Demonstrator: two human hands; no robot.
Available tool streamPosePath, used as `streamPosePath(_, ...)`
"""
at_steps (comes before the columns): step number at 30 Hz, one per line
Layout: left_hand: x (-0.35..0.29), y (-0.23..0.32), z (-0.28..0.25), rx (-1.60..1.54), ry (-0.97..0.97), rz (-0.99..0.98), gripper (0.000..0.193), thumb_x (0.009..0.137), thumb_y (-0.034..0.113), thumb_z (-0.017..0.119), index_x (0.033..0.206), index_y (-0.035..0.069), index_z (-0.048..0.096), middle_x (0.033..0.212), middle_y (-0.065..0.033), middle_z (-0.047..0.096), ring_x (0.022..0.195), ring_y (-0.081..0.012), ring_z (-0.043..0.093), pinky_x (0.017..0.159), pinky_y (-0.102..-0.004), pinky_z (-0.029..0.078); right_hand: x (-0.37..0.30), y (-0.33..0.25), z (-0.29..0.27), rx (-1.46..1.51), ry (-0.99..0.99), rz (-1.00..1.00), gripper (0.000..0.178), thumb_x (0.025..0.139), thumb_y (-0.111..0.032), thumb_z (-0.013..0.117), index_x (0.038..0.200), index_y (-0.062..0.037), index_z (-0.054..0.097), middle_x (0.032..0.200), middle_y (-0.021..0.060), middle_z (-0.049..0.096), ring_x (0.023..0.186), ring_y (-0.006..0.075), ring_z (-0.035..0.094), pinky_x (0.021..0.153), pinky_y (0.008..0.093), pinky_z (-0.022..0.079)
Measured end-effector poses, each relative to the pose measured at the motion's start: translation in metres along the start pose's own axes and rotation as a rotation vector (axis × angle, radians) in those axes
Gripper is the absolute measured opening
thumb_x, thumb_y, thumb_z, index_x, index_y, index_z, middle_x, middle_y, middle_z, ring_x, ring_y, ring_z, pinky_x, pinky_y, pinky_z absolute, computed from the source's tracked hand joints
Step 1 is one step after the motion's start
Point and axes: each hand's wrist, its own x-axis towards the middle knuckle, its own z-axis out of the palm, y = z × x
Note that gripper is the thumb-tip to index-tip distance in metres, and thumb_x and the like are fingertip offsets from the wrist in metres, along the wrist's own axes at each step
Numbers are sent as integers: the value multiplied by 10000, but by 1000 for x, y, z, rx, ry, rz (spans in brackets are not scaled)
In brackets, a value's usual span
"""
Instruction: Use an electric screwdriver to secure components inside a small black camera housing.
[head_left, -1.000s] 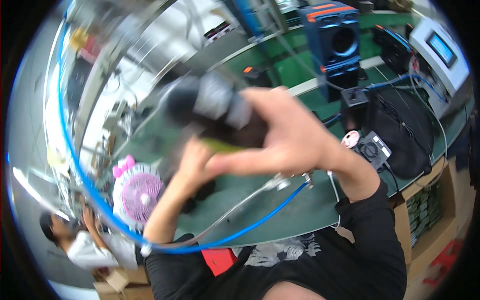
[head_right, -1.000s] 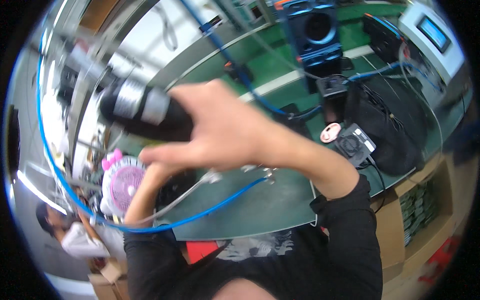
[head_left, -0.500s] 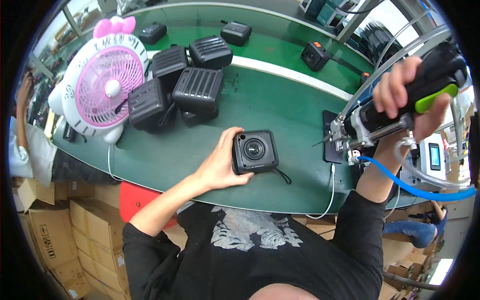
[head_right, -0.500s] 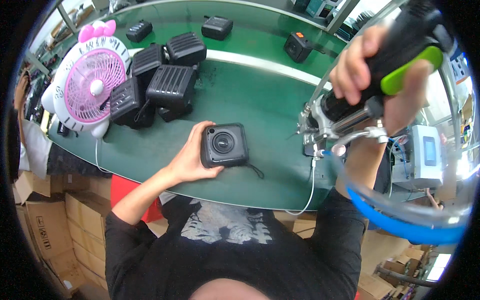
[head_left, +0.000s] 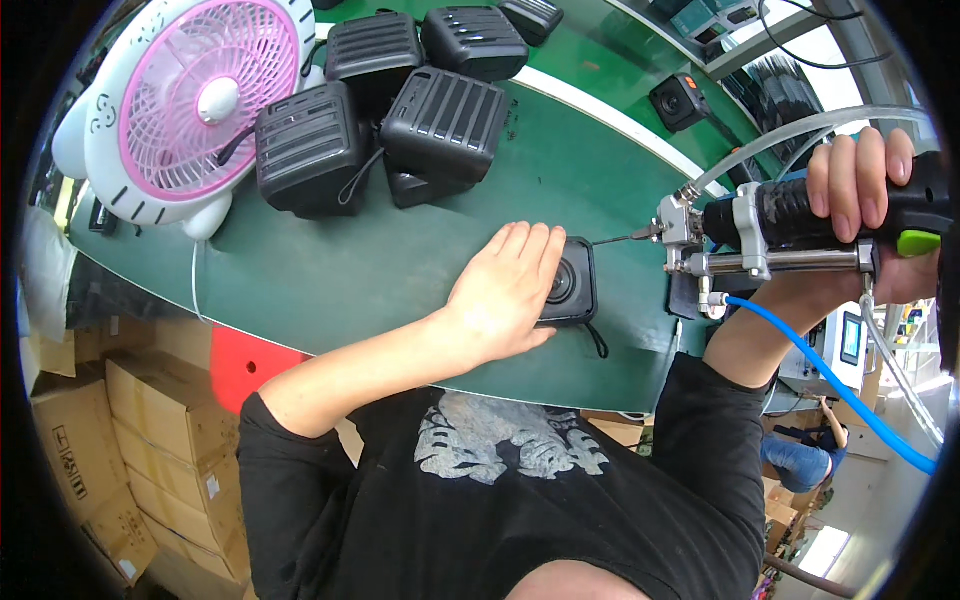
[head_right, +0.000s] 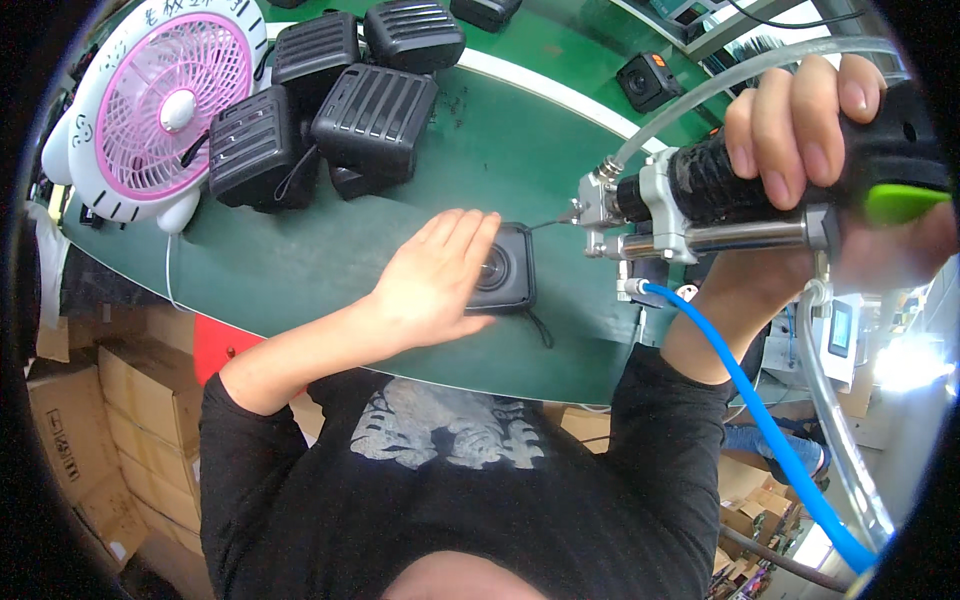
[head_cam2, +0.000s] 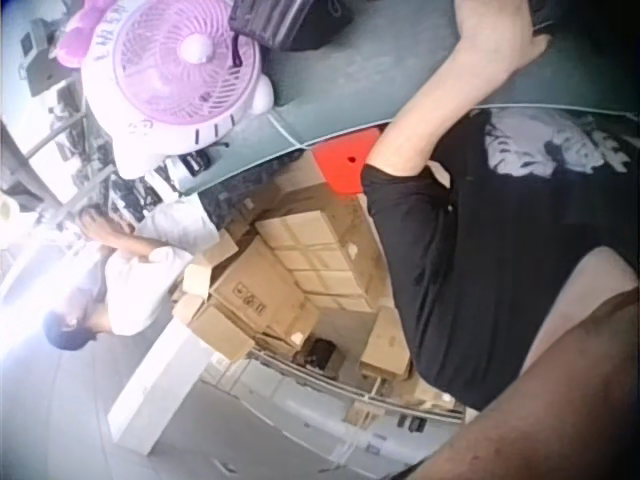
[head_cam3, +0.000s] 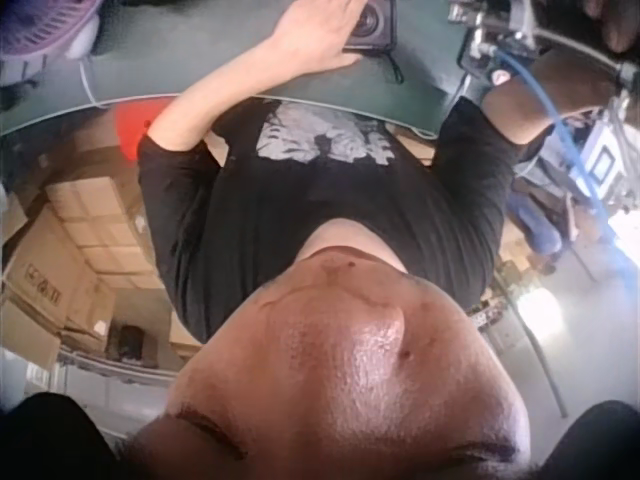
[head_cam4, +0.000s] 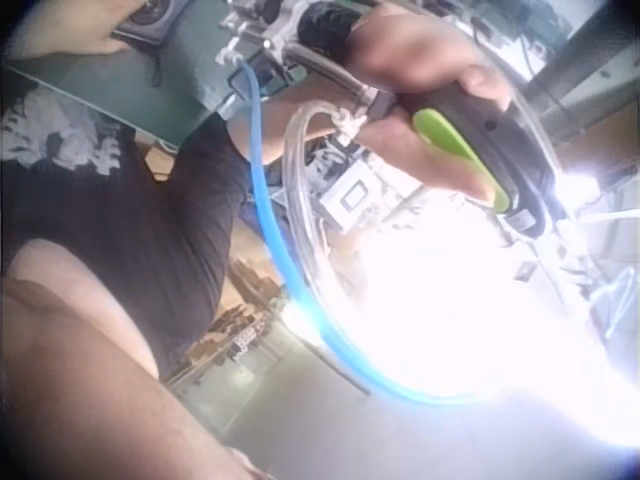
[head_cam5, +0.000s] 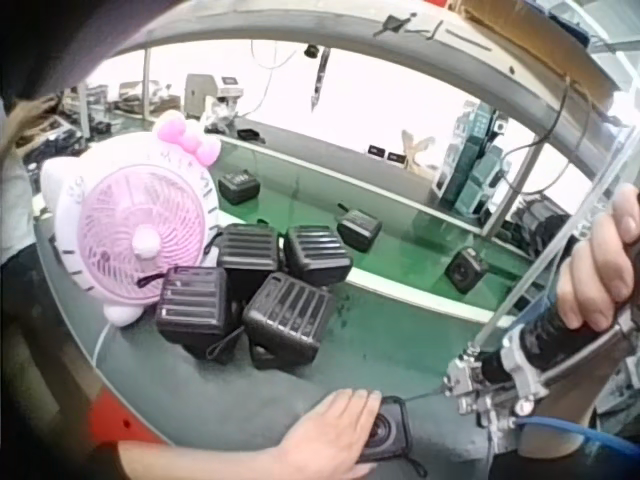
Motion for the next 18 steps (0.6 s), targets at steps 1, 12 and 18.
streamPosePath(1, 0, 0, 2, -11, -2, -1, 967, 665, 380, 831, 1344, -138, 378, 1276, -256, 486, 1203, -378, 488, 1084, -419, 380, 0, 3, 0, 3, -9, 24, 573, 829, -558, 667, 980, -55, 437, 728, 15, 490, 571, 116, 520, 607, 287, 422)
streamPosePath(12, 0, 4, -2, 126, 8, 12, 935, 676, 444, 804, 1324, -117, 433, 1171, -181, 514, 1106, -303, 501, 1044, -370, 389, -14, 24, -11, 56, -172, 161, 652, 841, -662, 645, 1063, -70, 488, 819, 20, 527, 664, 142, 540, 673, 332, 413)
streamPosePath(18, 2, 1, 4, 6, 12, -12, 937, 625, 343, 851, 1317, -115, 416, 1205, -207, 515, 1121, -330, 520, 1037, -395, 407, -11, 19, -2, 16, 19, 166, 529, 828, -476, 744, 1038, -69, 478, 787, 15, 526, 650, 139, 546, 646, 304, 410)
